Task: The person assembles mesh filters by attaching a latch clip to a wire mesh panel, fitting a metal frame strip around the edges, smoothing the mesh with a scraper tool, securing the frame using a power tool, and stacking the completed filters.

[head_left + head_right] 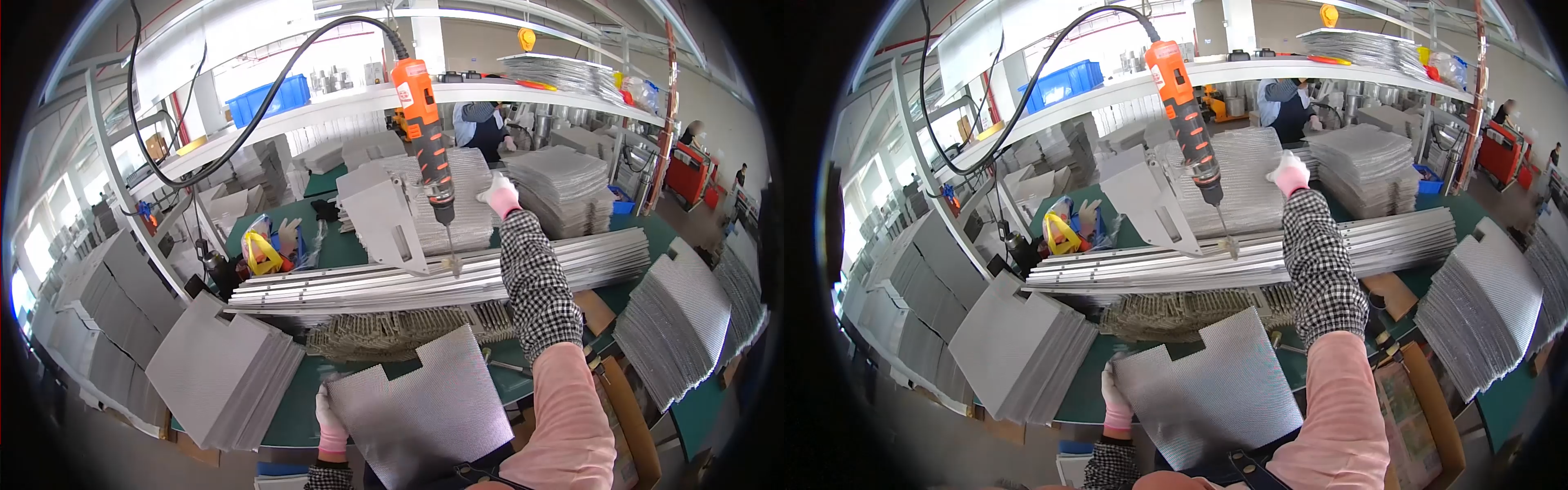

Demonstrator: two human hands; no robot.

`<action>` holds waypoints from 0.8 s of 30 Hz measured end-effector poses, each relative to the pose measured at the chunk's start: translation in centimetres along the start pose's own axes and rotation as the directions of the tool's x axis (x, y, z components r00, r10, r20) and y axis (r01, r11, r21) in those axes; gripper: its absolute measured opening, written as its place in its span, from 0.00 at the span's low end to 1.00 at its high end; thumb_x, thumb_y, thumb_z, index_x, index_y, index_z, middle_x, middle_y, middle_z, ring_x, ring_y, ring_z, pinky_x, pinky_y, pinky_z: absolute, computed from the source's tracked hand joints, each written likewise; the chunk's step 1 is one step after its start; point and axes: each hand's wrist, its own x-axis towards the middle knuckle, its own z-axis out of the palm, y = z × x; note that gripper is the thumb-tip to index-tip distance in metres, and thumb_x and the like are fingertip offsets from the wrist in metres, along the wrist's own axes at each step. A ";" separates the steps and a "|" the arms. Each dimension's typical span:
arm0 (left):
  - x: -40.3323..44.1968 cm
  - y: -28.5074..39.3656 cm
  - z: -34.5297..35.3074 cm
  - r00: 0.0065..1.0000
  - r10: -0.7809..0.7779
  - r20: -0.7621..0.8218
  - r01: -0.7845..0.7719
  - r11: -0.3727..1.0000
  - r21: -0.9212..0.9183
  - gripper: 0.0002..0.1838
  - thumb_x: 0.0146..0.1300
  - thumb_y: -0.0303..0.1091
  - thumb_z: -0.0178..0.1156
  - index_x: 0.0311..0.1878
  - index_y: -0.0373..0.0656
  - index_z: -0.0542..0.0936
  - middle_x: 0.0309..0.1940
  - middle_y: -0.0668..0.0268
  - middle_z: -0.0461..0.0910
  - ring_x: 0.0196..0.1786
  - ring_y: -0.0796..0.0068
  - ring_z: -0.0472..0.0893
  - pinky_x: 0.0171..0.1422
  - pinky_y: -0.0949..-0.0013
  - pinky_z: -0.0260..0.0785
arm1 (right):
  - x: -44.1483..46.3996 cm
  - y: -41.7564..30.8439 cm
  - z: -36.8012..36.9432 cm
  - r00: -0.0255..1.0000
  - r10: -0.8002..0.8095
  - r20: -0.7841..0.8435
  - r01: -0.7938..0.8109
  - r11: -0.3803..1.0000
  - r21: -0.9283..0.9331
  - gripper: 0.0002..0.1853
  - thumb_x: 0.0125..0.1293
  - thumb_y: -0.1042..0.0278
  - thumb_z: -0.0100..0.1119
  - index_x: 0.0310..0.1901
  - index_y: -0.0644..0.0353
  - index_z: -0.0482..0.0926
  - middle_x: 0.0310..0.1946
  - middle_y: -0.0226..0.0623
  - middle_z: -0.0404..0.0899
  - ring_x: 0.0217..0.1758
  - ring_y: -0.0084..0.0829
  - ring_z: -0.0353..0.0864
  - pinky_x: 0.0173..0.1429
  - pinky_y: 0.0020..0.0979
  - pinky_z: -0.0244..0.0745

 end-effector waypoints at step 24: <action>-1.1 0.4 0.8 0.975 -0.224 0.005 0.224 0.974 0.043 0.32 0.73 0.40 0.54 0.74 0.35 0.62 0.70 0.53 0.68 0.70 0.60 0.70 0.75 0.58 0.62 | -14.8 11.3 -11.8 0.957 -0.129 -0.260 0.266 0.030 0.964 0.34 0.69 0.65 0.58 0.74 0.61 0.59 0.67 0.44 0.69 0.72 0.37 0.65 0.78 0.37 0.54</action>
